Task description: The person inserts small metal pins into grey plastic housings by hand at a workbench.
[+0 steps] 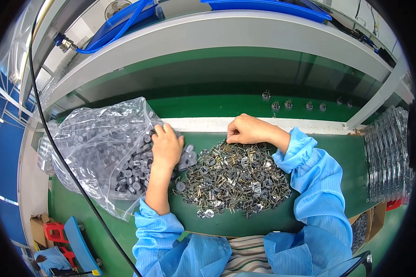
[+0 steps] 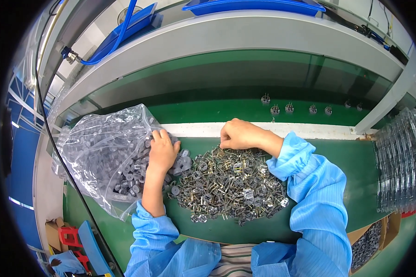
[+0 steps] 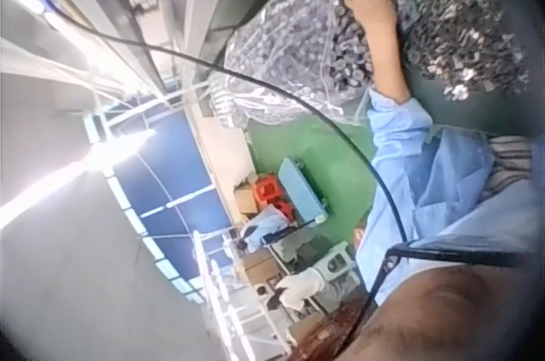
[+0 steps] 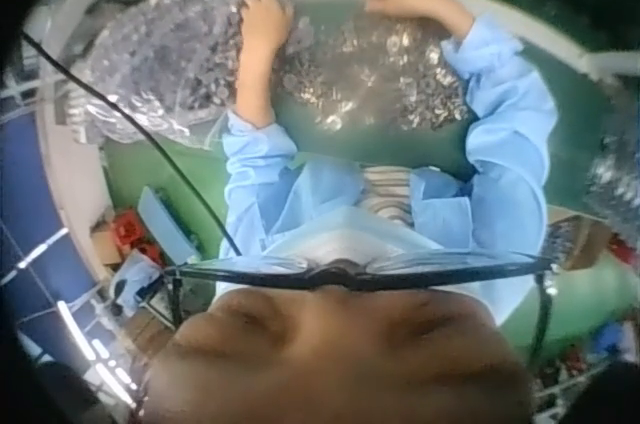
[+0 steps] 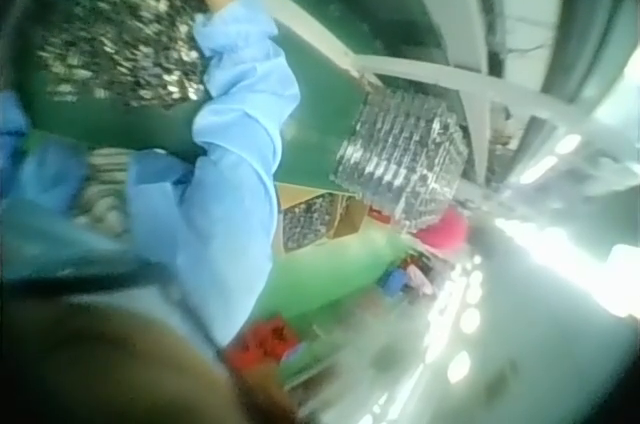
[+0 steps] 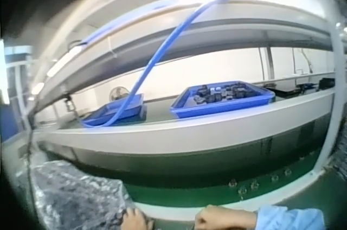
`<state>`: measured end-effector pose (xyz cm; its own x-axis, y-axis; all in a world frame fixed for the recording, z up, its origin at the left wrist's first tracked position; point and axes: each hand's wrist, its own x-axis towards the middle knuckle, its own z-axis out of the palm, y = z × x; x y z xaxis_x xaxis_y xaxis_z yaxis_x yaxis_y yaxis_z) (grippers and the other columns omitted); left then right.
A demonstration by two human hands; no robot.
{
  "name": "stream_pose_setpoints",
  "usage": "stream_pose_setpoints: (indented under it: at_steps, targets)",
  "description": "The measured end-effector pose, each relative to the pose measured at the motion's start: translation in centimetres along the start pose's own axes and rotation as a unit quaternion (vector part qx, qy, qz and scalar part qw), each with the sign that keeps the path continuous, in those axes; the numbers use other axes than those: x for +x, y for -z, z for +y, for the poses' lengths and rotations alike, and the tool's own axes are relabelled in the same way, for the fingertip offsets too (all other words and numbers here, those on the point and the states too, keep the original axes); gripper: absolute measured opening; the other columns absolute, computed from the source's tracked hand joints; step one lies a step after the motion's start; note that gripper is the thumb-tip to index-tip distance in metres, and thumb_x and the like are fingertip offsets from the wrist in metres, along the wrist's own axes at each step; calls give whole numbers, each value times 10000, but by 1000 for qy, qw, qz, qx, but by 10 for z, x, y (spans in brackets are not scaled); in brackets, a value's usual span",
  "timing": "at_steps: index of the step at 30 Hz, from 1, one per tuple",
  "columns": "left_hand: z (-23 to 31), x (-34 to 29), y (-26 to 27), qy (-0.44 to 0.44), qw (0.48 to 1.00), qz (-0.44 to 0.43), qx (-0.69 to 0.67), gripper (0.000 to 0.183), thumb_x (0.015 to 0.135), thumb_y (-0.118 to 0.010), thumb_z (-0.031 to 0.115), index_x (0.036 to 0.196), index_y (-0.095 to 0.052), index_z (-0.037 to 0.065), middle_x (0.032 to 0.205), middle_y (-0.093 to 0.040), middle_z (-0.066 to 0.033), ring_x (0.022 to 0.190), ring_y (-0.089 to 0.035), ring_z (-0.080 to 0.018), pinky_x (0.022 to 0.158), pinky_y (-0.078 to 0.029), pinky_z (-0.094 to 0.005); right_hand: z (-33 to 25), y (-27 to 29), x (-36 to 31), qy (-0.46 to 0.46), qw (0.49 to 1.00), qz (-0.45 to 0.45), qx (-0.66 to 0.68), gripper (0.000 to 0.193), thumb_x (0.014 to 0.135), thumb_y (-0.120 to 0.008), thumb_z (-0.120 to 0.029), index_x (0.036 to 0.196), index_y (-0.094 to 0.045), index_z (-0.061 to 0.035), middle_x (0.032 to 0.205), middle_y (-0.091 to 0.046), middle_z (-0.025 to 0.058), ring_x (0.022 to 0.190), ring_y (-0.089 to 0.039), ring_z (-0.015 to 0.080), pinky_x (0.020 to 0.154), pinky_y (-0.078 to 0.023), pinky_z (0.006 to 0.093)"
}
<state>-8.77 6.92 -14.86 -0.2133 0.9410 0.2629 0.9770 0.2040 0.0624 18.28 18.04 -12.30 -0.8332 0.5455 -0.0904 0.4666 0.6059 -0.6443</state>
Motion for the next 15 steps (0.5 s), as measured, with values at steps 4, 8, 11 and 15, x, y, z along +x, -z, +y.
stream_pose_setpoints:
  at_steps: [4, 8, 11, 15]
  targets:
    - [23, -2, 7, -111, 986, 16, -126, 486, 824, -772, 201, 1153, -494, -24, 1136, -499, -244, 994, -590, -451, 840, -534, -485, 2, 2, -1, -5, 994, 106, -11, 151, 830, -742, -191, 871, -748, -46, 866, -727, 97, 831, -700, 280, 748, -550, 398]
    - [45, -5, 20, -155, 960, -30, -232, 399, 830, -775, 176, 1118, -546, 23, 1106, -520, -187, 1006, -597, -401, 819, -534, -470, -1, -4, -3, 95, 972, 177, -125, 99, 761, -746, -163, 777, -726, -68, 841, -703, 71, 918, -671, 271, 769, -536, 420]
    - [46, -5, 14, -149, 952, -43, -263, 344, 832, -778, 191, 1074, -574, 58, 1108, -532, -150, 997, -608, -367, 807, -514, -470, -5, -9, -4, 163, 940, 153, -259, 151, 736, -780, -179, 780, -716, -49, 829, -698, 72, 910, -660, 278, 769, -533, 433]
    - [41, -4, 4, -150, 963, -9, -223, 295, 830, -775, 185, 1028, -583, 81, 1118, -549, -112, 998, -614, -328, 795, -467, -479, -4, -10, -4, 140, 957, 116, -226, 183, 741, -799, -193, 777, -708, -38, 843, -696, 86, 909, -650, 290, 785, -529, 442]
